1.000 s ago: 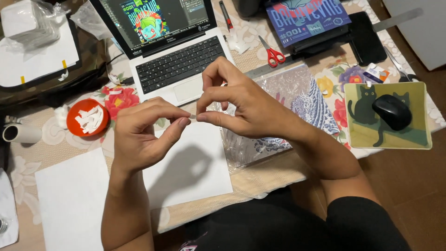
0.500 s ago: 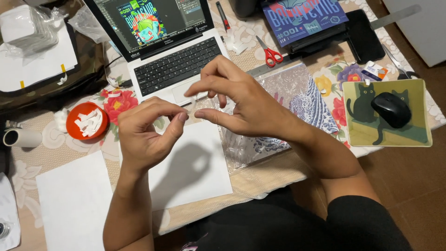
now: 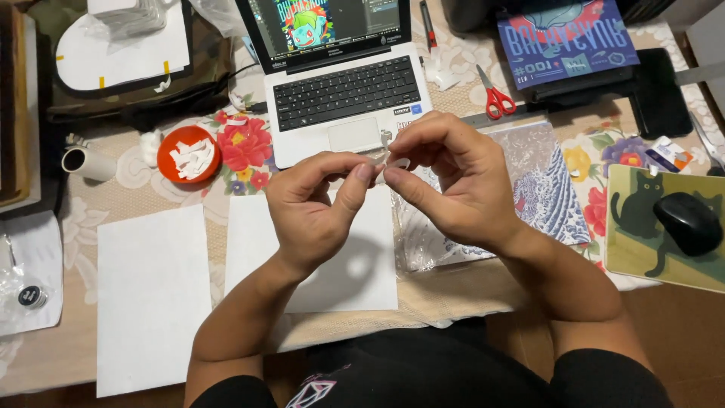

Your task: The person prepares illustrated prints for packaging by peeling backing from adhesive strips and applying them to the back of the prints before sliding them into plastic sleeves.

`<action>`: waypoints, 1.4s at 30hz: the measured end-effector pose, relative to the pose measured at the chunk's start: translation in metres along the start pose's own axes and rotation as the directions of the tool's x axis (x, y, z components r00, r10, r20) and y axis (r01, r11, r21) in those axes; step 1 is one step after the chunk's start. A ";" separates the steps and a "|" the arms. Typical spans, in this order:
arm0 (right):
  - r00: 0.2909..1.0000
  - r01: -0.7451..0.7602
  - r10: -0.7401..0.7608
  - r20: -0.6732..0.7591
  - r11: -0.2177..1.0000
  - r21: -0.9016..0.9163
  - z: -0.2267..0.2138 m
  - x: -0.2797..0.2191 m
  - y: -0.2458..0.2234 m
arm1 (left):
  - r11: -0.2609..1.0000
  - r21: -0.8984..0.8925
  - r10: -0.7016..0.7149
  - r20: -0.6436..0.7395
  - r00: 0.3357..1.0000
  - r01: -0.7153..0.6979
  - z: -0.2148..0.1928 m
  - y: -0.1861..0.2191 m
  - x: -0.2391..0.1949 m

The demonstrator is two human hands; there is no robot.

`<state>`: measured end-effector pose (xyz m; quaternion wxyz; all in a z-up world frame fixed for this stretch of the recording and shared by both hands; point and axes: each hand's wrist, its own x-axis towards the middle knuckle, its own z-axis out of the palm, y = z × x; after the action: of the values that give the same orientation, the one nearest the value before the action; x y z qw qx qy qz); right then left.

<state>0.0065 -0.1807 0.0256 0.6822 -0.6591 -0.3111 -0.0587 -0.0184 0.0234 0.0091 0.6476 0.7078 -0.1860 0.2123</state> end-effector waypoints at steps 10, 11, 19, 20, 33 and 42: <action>0.999 -0.011 0.014 -0.040 0.997 0.072 0.004 -0.002 0.005 | 0.990 0.054 0.128 -0.025 0.991 -0.127 0.004 0.005 -0.006; 0.999 -0.013 0.016 -0.042 0.998 0.056 0.004 -0.001 0.003 | 0.984 0.077 0.161 -0.018 0.987 -0.159 0.005 0.006 -0.005; 0.999 0.015 -0.014 -0.037 1.000 0.023 0.002 0.000 0.006 | 0.984 0.075 0.162 0.007 0.987 -0.162 0.003 0.008 -0.004; 0.999 0.023 -0.022 -0.033 0.999 0.023 0.002 0.000 0.006 | 0.984 0.074 0.161 0.010 0.987 -0.161 0.003 0.008 -0.003; 1.000 0.013 -0.015 0.021 0.994 0.110 -0.001 -0.002 0.010 | 0.994 0.007 0.113 0.023 0.993 -0.113 0.000 0.007 -0.006; 1.000 0.008 -0.008 0.000 0.995 0.100 0.002 -0.001 0.008 | 0.981 0.083 0.176 -0.009 0.984 -0.175 0.005 0.009 -0.007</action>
<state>0.0089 -0.1782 0.0177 0.7141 -0.6228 -0.3163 -0.0458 -0.0289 0.0177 0.0122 0.5984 0.7128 -0.2334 0.2818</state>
